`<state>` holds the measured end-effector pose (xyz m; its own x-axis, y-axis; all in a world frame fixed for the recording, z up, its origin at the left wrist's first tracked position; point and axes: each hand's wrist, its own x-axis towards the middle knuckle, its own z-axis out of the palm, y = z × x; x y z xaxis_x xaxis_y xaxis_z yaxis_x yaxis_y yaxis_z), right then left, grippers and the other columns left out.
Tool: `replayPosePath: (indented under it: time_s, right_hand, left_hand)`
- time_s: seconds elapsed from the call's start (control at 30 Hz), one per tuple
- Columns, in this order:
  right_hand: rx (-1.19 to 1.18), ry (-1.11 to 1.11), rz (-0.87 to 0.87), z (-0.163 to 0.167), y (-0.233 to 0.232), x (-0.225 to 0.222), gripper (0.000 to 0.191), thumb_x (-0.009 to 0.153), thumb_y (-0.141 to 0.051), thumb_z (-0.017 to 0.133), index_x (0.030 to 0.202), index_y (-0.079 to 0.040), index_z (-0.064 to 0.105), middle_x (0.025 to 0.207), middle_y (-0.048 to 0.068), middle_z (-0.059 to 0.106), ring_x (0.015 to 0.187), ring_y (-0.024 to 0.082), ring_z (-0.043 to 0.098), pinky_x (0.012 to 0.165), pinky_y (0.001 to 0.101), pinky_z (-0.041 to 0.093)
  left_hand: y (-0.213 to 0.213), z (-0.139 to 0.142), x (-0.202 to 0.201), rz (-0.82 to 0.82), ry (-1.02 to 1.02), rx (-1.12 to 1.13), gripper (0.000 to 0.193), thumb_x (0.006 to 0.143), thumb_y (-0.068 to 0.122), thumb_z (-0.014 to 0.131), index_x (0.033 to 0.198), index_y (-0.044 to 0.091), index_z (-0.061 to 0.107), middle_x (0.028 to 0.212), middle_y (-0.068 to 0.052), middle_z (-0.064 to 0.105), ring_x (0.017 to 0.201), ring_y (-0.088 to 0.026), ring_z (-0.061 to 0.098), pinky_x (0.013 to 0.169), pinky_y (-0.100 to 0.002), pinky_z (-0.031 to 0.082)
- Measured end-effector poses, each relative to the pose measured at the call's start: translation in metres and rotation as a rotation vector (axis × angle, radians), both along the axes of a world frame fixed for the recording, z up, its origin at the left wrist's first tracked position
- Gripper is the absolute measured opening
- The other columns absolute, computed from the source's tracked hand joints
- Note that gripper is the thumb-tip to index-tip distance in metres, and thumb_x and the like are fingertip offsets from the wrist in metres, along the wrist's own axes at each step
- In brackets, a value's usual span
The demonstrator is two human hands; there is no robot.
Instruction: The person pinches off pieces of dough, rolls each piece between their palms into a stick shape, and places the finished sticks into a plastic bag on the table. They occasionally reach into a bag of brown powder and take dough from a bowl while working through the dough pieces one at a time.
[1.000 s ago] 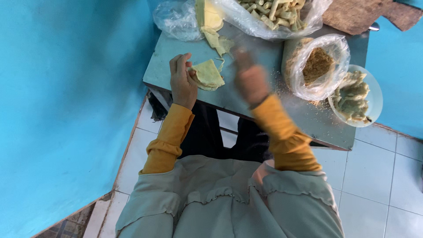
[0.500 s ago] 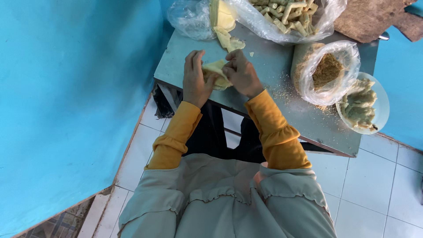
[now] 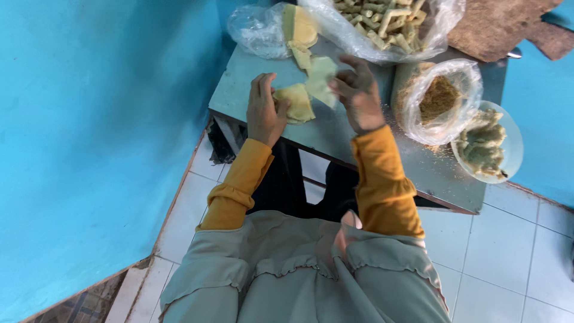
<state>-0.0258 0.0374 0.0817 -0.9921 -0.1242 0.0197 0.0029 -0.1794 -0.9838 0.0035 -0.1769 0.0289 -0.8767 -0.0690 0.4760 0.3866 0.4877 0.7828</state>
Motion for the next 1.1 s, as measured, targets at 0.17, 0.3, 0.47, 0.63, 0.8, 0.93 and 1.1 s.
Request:
replayPosePath:
  time_s: [0.17, 0.3, 0.47, 0.63, 0.8, 0.93, 1.1]
  right_hand:
    - [-0.116, -0.006, -0.054, -0.001, 0.071, 0.065, 0.058, 0.095, 0.001, 0.071, 0.150, 0.000, 0.050, 0.098, 0.004, 0.062, 0.081, 0.008, 0.053, 0.068, 0.0203, 0.042]
    - [-0.164, -0.012, -0.147, 0.008, 0.099, 0.112, 0.054, 0.096, 0.001, 0.066, 0.148, 0.003, 0.049, 0.097, 0.008, 0.066, 0.082, 0.013, 0.060, 0.071, 0.0233, 0.049]
    - [-0.033, -0.031, -0.153, 0.009, 0.098, 0.146, 0.057, 0.091, 0.007, 0.058, 0.145, -0.004, 0.043, 0.109, 0.008, 0.074, 0.096, 0.017, 0.073, 0.084, 0.0293, 0.062]
    - [-0.053, 0.055, -0.239, 0.002, 0.102, 0.161, 0.062, 0.094, 0.011, 0.060, 0.151, -0.005, 0.042, 0.108, 0.013, 0.070, 0.095, 0.016, 0.071, 0.082, 0.0293, 0.061]
    - [0.109, 0.047, -0.316, 0.004, 0.111, 0.161, 0.060, 0.094, 0.010, 0.063, 0.150, -0.003, 0.047, 0.100, 0.015, 0.076, 0.084, 0.016, 0.072, 0.074, 0.0286, 0.060]
    - [0.254, 0.087, -0.310, 0.006, 0.110, 0.167, 0.063, 0.093, 0.007, 0.065, 0.152, -0.002, 0.044, 0.102, 0.013, 0.079, 0.088, 0.015, 0.075, 0.078, 0.0293, 0.063]
    - [0.498, 0.326, -0.303, 0.002, 0.104, 0.175, 0.060, 0.094, 0.005, 0.066, 0.150, 0.000, 0.045, 0.105, 0.014, 0.078, 0.098, 0.018, 0.076, 0.089, 0.0320, 0.062]
  left_hand:
    - [0.019, 0.003, 0.024, 0.080, 0.280, -0.158, 0.052, 0.087, 0.007, 0.075, 0.135, 0.005, 0.052, 0.137, -0.016, 0.051, 0.118, -0.038, 0.057, 0.093, -0.045, 0.053]
    - [0.079, 0.019, 0.063, -0.133, 0.083, 0.197, 0.020, 0.106, 0.013, 0.062, 0.124, 0.006, 0.066, 0.120, -0.012, 0.064, 0.094, -0.022, 0.068, 0.076, -0.031, 0.058]
    - [0.145, 0.032, 0.097, -0.320, -0.123, 0.481, 0.029, 0.099, 0.022, 0.072, 0.120, 0.001, 0.069, 0.102, -0.008, 0.072, 0.083, -0.014, 0.069, 0.073, -0.025, 0.058]
    - [0.160, 0.037, 0.108, -0.287, -0.072, 0.342, 0.023, 0.097, 0.016, 0.073, 0.111, -0.002, 0.071, 0.098, -0.012, 0.075, 0.081, -0.014, 0.073, 0.075, -0.026, 0.059]
    - [0.171, 0.034, 0.115, -0.322, -0.115, 0.378, 0.025, 0.100, 0.015, 0.067, 0.116, -0.004, 0.070, 0.102, -0.015, 0.078, 0.087, -0.014, 0.075, 0.079, -0.027, 0.060]
    - [0.175, 0.023, 0.115, -0.365, -0.333, 0.517, 0.030, 0.099, 0.019, 0.068, 0.118, -0.004, 0.071, 0.100, -0.010, 0.078, 0.088, -0.012, 0.074, 0.079, -0.025, 0.060]
    - [0.179, 0.010, 0.110, -0.485, -0.430, 0.867, 0.027, 0.109, 0.017, 0.067, 0.115, -0.008, 0.073, 0.091, -0.006, 0.071, 0.080, -0.011, 0.062, 0.076, -0.025, 0.051]
